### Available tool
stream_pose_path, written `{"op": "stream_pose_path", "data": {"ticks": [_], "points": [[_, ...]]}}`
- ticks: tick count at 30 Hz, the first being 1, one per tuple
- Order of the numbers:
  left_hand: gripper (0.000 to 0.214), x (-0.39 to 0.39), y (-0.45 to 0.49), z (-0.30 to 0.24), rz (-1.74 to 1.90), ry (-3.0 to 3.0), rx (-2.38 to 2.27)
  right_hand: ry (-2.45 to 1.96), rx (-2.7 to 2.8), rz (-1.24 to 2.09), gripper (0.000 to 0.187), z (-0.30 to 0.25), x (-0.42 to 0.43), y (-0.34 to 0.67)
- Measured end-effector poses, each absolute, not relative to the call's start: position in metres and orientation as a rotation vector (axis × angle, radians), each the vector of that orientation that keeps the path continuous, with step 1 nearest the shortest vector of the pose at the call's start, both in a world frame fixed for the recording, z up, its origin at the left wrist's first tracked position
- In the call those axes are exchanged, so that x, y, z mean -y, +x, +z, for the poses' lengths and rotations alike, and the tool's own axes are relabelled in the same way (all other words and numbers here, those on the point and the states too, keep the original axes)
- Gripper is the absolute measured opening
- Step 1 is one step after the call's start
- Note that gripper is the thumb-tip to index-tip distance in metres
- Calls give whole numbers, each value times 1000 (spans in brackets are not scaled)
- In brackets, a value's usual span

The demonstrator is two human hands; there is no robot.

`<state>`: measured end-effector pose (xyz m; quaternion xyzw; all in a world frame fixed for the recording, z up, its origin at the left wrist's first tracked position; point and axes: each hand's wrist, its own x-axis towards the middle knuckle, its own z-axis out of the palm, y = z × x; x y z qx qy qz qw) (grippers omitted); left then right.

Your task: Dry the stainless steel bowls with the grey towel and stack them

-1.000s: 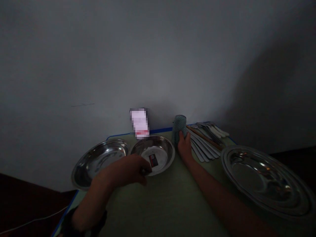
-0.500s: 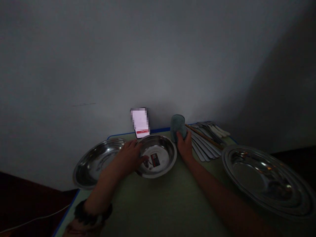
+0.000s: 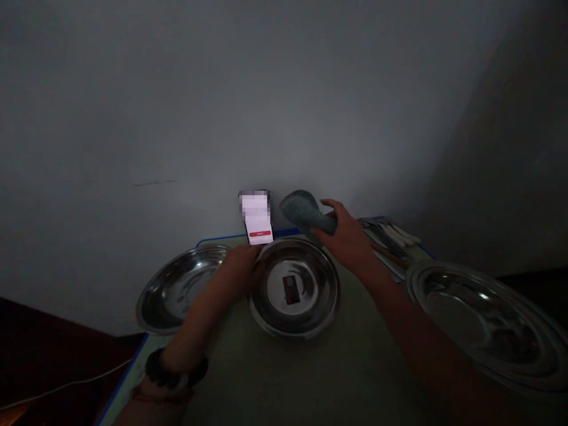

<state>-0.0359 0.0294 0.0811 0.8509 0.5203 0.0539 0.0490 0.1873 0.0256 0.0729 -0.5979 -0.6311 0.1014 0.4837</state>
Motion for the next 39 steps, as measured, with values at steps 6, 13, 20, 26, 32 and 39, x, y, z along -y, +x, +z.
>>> {"op": "stream_pose_path", "data": {"ticks": [6,13,20,26,32,39], "points": [[41,-24,-33,95,444,2367,-1371,-1541,1709,-27,54,88,-13,190],[41,-29,-38,91,239,2387,-1395,-1530,1821,-66,35,84,-15,188],[44,-27,-36,93,133,2354,-1406,-1706,1877,-219,17,86,-14,188],[40,-23,-37,92,7,2330,-1382,-1965,2162,63,38,78,-18,193],[34,-24,-35,88,-93,2320,-1397,-1866,2204,147,20,79,-20,201],[38,-26,-39,76,-127,2243,-1381,-1745,2094,204,25,80,-18,200]]}}
